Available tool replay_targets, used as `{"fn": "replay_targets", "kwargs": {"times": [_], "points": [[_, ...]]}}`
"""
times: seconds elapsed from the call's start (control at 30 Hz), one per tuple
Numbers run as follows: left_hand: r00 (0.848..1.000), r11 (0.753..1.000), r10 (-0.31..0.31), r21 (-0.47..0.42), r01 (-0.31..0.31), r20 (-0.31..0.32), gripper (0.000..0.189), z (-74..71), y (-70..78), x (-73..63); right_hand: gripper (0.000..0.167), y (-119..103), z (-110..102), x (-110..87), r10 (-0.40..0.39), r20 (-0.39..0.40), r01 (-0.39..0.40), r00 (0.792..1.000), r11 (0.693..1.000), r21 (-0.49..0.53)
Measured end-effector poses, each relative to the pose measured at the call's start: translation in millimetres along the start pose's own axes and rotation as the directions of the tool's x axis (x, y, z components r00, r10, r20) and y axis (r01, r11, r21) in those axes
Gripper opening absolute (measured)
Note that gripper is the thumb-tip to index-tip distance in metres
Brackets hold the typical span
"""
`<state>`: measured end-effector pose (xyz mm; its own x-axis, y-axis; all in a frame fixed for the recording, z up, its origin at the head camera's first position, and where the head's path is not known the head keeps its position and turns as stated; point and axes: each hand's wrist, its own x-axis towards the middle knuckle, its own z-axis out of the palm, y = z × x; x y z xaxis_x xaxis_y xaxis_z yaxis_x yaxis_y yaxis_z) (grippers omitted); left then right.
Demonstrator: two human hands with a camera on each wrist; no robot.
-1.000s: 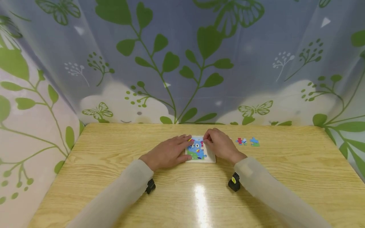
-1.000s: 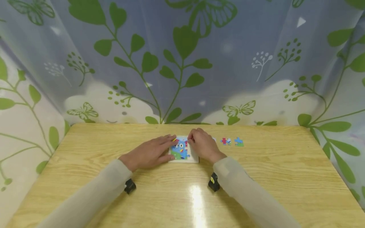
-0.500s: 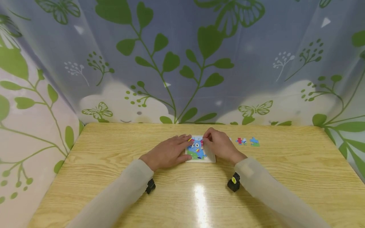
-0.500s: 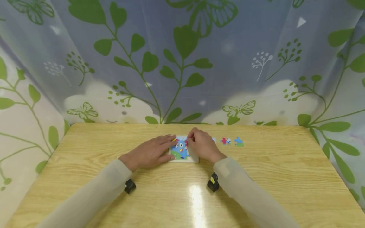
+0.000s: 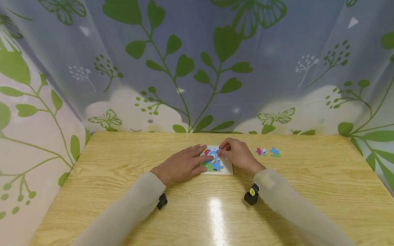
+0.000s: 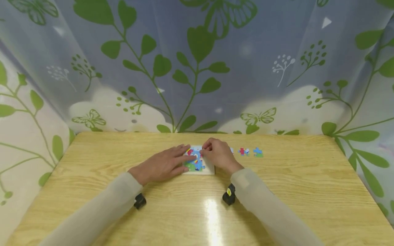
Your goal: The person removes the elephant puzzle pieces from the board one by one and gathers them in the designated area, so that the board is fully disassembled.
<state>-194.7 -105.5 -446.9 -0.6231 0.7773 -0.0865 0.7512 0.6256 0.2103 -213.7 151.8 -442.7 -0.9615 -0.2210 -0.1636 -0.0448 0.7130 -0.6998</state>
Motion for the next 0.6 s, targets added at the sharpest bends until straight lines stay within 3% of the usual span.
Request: {"fn": "replay_targets", "kwargs": {"times": [0.3, 0.6], "points": [[1.000, 1.000, 0.008, 0.014, -0.008, 0.006, 0.056, -4.5, 2.5, -0.4, 0.013, 1.4, -2.0, 0.7, -0.010, 0.017, 0.009, 1.000, 0.997, 0.072], [1.000, 1.000, 0.016, -0.008, -0.016, 0.000, 0.056, -3.8, 1.3, -1.5, 0.020, 3.7, -7.0, -4.1, -0.002, -0.005, 0.003, 1.000, 0.994, 0.110]]}}
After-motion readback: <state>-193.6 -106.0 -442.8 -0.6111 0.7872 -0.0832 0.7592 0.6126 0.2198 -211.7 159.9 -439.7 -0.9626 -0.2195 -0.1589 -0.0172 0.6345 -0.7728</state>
